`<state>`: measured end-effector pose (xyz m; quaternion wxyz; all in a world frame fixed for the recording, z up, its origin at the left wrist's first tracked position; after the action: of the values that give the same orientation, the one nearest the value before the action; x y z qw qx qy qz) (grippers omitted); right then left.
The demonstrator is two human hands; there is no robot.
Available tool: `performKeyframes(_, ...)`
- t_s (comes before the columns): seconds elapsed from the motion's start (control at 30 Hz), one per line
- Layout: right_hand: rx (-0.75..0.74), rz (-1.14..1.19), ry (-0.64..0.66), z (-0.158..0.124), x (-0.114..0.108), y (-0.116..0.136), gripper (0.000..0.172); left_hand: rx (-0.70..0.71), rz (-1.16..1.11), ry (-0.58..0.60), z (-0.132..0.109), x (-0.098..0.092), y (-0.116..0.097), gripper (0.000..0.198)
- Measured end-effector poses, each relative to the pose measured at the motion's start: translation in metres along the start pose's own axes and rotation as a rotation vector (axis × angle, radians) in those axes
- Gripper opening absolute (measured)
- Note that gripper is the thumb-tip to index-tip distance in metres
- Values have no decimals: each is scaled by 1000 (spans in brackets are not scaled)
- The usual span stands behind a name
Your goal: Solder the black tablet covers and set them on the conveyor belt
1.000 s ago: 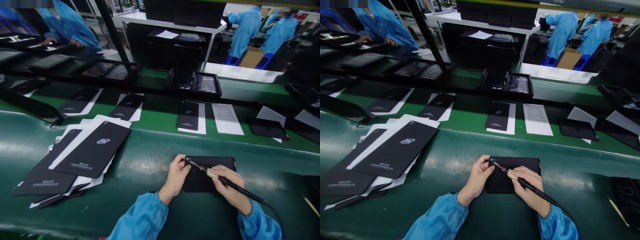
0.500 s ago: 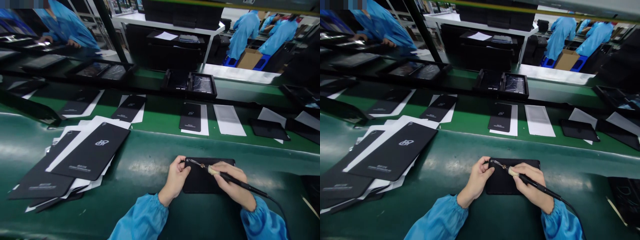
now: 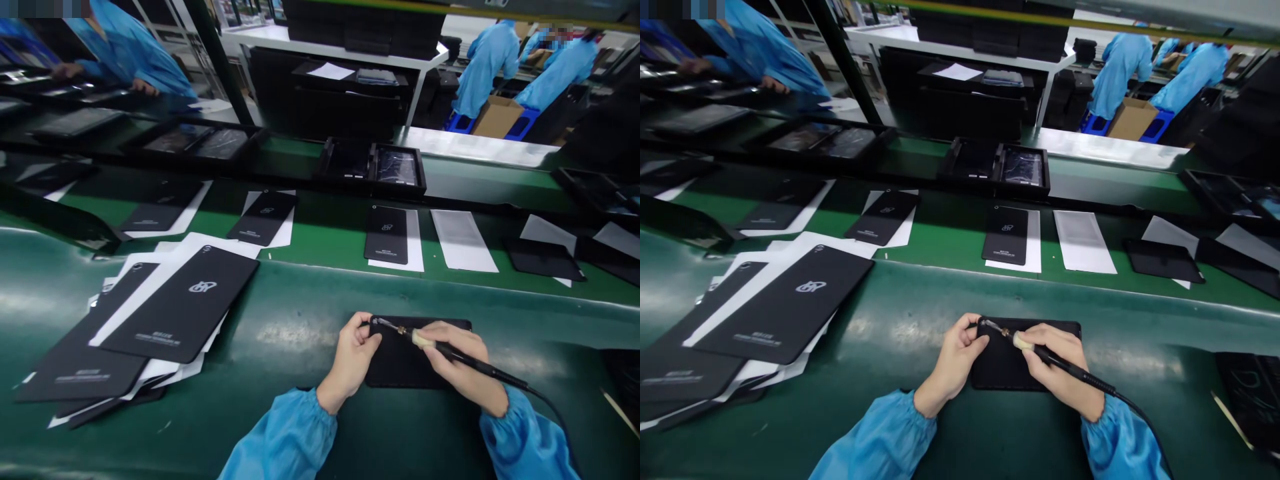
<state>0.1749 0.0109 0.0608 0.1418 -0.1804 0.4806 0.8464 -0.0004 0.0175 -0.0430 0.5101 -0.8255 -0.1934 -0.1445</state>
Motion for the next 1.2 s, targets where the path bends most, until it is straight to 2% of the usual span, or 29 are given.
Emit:
performKeyframes(0.13, 8, -39, -108, -9, -7, 1, 13, -5, -15, -1, 0, 0, 1, 36)
performKeyframes(0.4, 23, 11, -69, -6, 7, 4, 15, -7, -6, 1, 0, 1, 0, 33)
performKeyframes(0.63, 33, -31, -66, -9, 7, -5, 13, -11, -2, 0, 1, -1, 2, 35)
performKeyframes(0.7, 33, -73, -109, -14, 4, -5, 12, -7, -14, -9, 2, -2, 1, 37)
performKeyframes(0.87, 12, -135, -318, -27, -10, 6, 8, -6, -35, -26, 2, -2, 2, 39)
performKeyframes(1.0, -24, -133, -288, -30, 1, 14, 16, 8, -24, -37, 2, -2, 1, 38)
performKeyframes(1.2, -42, -96, -286, -32, 9, 11, 21, 22, -14, -26, 3, -1, 0, 36)
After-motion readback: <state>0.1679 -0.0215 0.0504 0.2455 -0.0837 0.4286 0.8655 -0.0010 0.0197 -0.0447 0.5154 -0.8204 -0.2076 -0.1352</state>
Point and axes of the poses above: each hand's wrist, its own z-axis towards the middle knuckle, its own x-axis out of the palm, y = z × x, the point moved 8 cm from there along z, towards the middle knuckle, and after that the axes turned 8 degrees about -y, right-handed, at the moved point
